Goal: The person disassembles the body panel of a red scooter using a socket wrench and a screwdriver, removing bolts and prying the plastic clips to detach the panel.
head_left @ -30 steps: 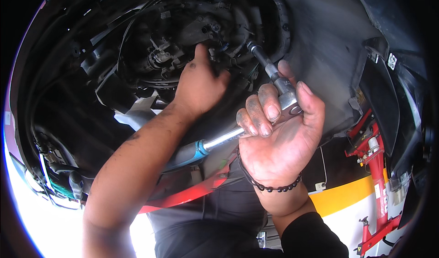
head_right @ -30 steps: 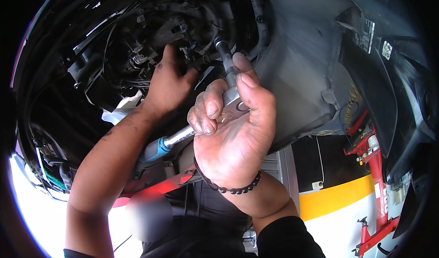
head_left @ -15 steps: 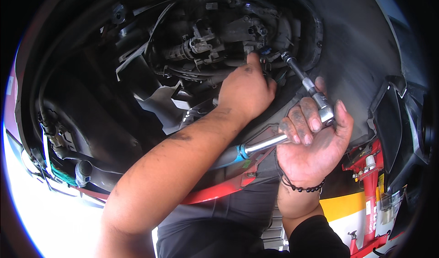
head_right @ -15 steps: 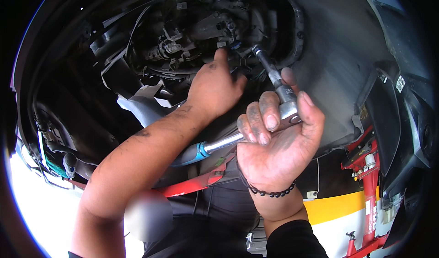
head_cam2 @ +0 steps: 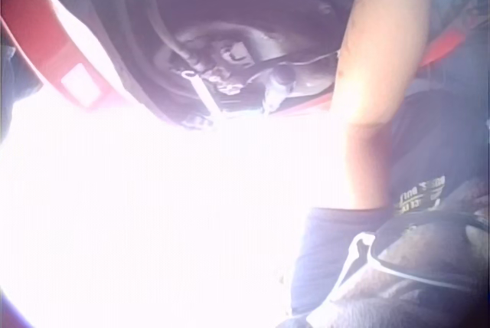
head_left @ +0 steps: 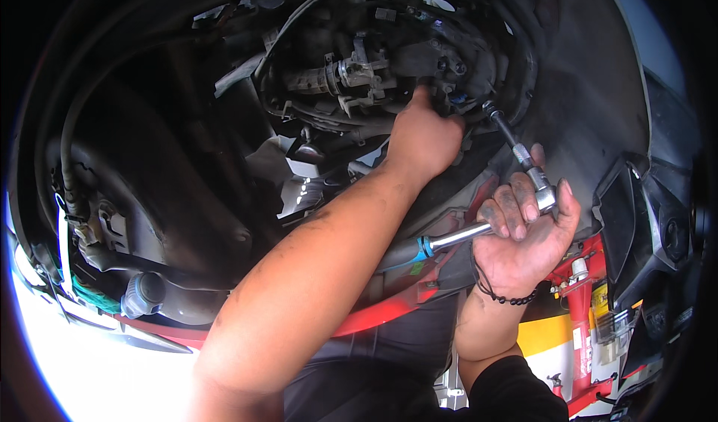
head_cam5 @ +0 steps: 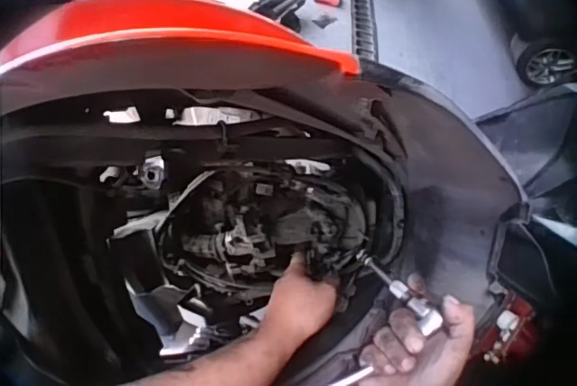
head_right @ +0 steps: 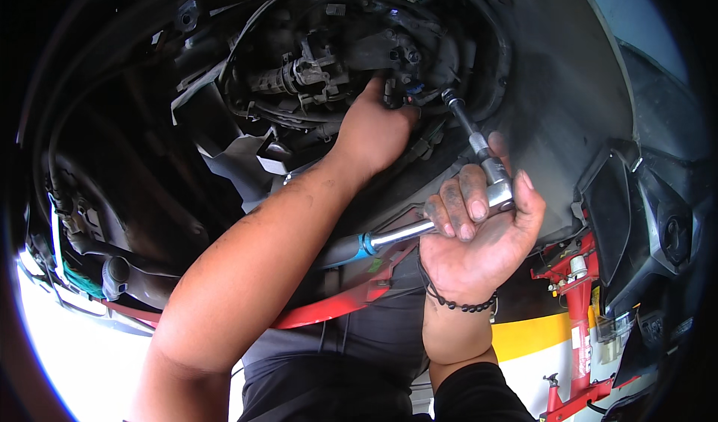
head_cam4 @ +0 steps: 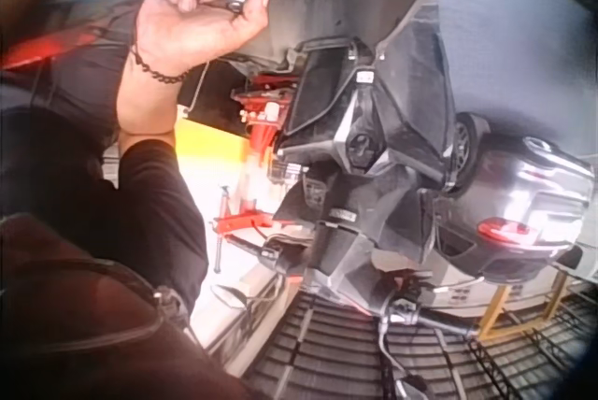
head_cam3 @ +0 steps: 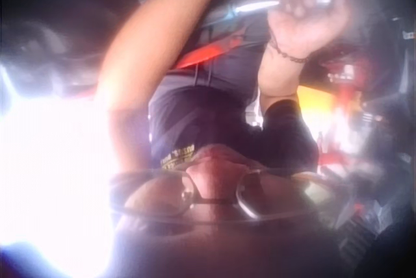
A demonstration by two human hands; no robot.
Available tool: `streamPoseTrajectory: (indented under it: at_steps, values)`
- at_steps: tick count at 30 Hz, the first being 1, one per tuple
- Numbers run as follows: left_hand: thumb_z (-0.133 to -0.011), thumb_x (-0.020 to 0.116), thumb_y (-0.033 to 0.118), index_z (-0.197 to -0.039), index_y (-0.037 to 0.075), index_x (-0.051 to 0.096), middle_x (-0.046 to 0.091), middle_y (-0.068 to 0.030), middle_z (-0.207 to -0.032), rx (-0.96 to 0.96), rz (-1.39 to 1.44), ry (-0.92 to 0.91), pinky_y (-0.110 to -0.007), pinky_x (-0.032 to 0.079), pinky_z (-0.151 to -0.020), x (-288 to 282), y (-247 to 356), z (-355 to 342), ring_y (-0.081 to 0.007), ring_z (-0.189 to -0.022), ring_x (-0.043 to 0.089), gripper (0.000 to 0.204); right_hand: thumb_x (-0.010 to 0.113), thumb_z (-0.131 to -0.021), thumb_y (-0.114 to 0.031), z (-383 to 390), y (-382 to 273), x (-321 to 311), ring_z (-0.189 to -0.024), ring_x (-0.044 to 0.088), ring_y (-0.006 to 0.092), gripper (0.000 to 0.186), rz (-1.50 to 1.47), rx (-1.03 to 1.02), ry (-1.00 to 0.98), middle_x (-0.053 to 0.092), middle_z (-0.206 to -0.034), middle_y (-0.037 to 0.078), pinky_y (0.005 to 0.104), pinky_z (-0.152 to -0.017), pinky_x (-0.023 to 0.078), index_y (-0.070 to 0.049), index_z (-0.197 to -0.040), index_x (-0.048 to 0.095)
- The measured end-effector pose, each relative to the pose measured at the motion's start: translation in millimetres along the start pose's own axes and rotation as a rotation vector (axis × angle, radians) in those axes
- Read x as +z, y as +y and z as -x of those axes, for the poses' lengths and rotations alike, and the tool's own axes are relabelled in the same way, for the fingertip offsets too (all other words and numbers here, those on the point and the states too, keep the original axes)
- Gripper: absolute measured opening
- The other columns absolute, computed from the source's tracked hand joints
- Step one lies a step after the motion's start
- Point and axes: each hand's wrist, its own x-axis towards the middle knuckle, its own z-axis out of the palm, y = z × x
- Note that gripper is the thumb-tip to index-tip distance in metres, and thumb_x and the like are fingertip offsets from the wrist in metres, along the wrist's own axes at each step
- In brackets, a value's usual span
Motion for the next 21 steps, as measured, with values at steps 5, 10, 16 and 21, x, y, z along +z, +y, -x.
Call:
streamPoseTrajectory:
  at_steps: [5, 10, 16, 21]
  values:
    - [-0.083, 0.060, 0.024, -0.140, -0.001, 0.042, 0.061, -0.0272, -0.121, -0.050, -0.135, -0.023, -0.041, 0.046, -0.100, -6.9, 3.0, 1.3, -0.0388, -0.115, 0.058, 0.065, 0.043, -0.097, -0.035, -2.8, 2.6, 3.9, -0.046, 0.043, 0.0111, 0.044, 0.033, 0.000, 0.024, 0.048, -0.061, 0.002, 0.0261, -0.046, 0.038, -0.004, -0.123, 0.058]
    - [-0.083, 0.061, 0.022, -0.127, 0.000, 0.053, 0.064, -0.0243, -0.116, -0.064, -0.188, -0.023, -0.043, 0.048, -0.096, -10.0, 14.4, 7.1, -0.0374, -0.110, 0.061, 0.050, 0.043, -0.097, -0.035, -3.5, 2.8, 5.4, -0.045, 0.041, 0.0109, 0.043, 0.038, 0.007, 0.056, 0.047, -0.060, 0.002, 0.0258, -0.046, 0.038, -0.004, -0.122, 0.059]
    - [-0.078, 0.063, 0.013, -0.106, 0.001, 0.057, 0.061, -0.0211, -0.112, 0.361, -0.422, 0.327, -0.047, 0.047, -0.093, -12.6, 25.2, -4.8, -0.0381, -0.104, 0.060, 0.032, 0.043, -0.097, -0.035, -3.0, 3.8, 2.1, -0.045, 0.041, 0.0108, 0.041, -0.012, -0.003, 0.035, 0.050, -0.061, 0.002, 0.0261, -0.046, 0.037, -0.006, -0.122, 0.060]
    - [-0.079, 0.062, 0.018, -0.115, 0.009, 0.060, 0.060, -0.0177, -0.121, 0.530, -0.890, 0.181, -0.051, 0.041, -0.100, -29.9, 31.8, -43.9, -0.0348, -0.113, 0.057, 0.037, 0.043, -0.096, -0.033, -0.3, 0.9, -0.4, -0.048, 0.042, 0.0116, 0.037, -0.084, 0.009, 0.047, 0.050, -0.062, 0.002, 0.0265, -0.049, 0.038, -0.011, -0.124, 0.056]
